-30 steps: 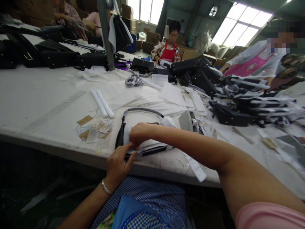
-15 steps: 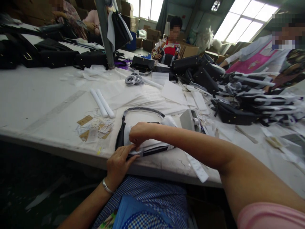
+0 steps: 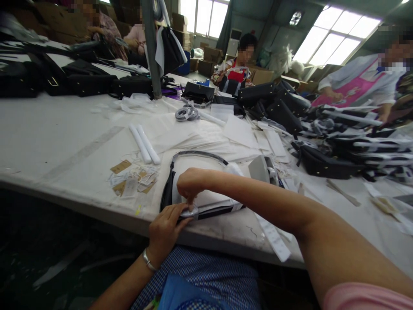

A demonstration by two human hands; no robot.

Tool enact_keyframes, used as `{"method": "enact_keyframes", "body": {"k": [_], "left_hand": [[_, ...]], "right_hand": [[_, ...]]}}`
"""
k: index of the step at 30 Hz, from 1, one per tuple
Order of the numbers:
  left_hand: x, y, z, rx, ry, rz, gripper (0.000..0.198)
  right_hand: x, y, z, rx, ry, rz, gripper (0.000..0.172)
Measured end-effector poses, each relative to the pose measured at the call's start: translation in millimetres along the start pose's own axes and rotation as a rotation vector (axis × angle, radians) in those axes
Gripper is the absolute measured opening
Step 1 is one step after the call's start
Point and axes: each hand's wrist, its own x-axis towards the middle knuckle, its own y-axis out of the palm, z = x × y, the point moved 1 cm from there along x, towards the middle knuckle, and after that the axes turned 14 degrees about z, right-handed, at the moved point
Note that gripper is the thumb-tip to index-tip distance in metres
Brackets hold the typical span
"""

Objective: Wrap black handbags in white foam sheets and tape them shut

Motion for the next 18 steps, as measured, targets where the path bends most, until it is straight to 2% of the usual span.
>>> {"method": "enact_keyframes", "body": {"k": [4,10,18], "left_hand": [[-0.4,0.7,0.2,0.024,-0.008,0.020,0.029],[-0.5,1.3,-0.5,0.017,-0.019,0.014,0.028],[-0.3,2.5,-2.0,0.032,-0.023,0.013,0.025]], "right_hand": [[5.1,3.3,-14.2,0.021,0.033,-0.046,0.039],[6.1,10.1,-28.4,0.194,0.004,-0.088,0.039],[10.3,13.1,-43.4,0.209,0.014,-0.214,0.041]]}}
